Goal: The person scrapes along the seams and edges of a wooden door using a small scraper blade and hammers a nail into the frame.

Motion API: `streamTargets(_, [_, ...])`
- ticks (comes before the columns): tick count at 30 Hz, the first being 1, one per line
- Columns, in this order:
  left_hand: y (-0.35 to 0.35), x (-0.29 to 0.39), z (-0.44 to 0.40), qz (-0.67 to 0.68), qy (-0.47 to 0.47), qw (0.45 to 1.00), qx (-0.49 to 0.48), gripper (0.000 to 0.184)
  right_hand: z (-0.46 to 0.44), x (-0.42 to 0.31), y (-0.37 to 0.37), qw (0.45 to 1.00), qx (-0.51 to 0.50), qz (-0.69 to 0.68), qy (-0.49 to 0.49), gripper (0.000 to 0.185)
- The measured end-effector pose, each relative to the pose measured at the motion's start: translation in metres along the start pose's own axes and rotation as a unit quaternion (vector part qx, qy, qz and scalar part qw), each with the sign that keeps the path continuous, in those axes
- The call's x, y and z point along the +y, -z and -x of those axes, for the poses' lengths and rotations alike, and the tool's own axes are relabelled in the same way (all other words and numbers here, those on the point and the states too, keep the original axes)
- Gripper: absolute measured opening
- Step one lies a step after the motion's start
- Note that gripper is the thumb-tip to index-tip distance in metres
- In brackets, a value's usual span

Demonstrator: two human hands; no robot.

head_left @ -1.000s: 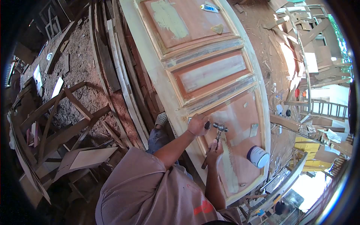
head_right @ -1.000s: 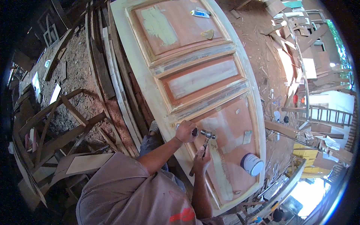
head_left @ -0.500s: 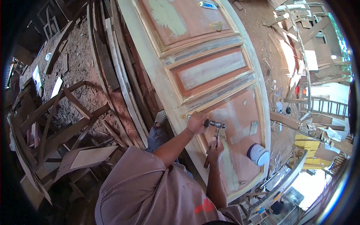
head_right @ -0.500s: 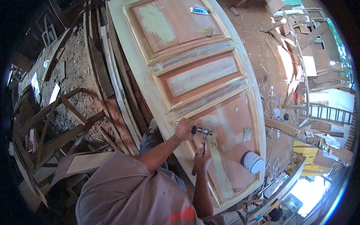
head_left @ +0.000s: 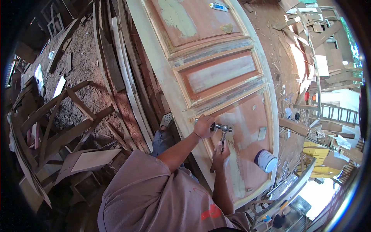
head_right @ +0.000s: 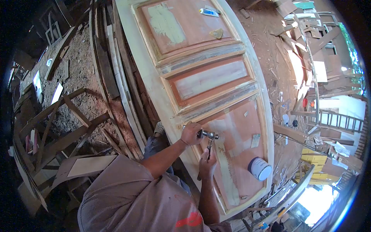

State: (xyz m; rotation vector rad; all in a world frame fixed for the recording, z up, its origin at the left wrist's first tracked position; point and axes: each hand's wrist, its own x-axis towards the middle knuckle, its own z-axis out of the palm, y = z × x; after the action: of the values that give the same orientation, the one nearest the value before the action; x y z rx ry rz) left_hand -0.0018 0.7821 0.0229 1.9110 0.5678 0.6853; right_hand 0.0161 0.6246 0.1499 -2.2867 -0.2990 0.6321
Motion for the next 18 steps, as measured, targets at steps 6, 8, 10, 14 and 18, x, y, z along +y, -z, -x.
streamTargets(6, [-0.002,-0.003,0.001,-0.012,-0.007,1.0,0.0,0.028,-0.003,0.019,-0.001,1.0,0.022,-0.002,0.012,0.022])
streamTargets(8, [-0.004,-0.002,-0.001,-0.014,0.004,1.0,0.0,0.028,0.0,0.013,-0.001,0.999,0.039,-0.022,0.001,0.025])
streamTargets(10, [0.0,-0.001,-0.001,-0.015,0.012,1.0,0.003,0.028,0.0,0.009,-0.003,0.999,0.037,-0.024,0.005,0.025])
streamTargets(14, [-0.002,0.0,-0.002,-0.013,0.005,1.0,0.02,0.029,0.001,0.008,-0.002,0.999,0.036,-0.026,0.007,0.025])
streamTargets(18, [-0.003,-0.001,0.0,-0.013,-0.007,0.999,0.037,0.029,0.0,-0.007,0.003,0.999,-0.018,-0.044,-0.019,0.025])
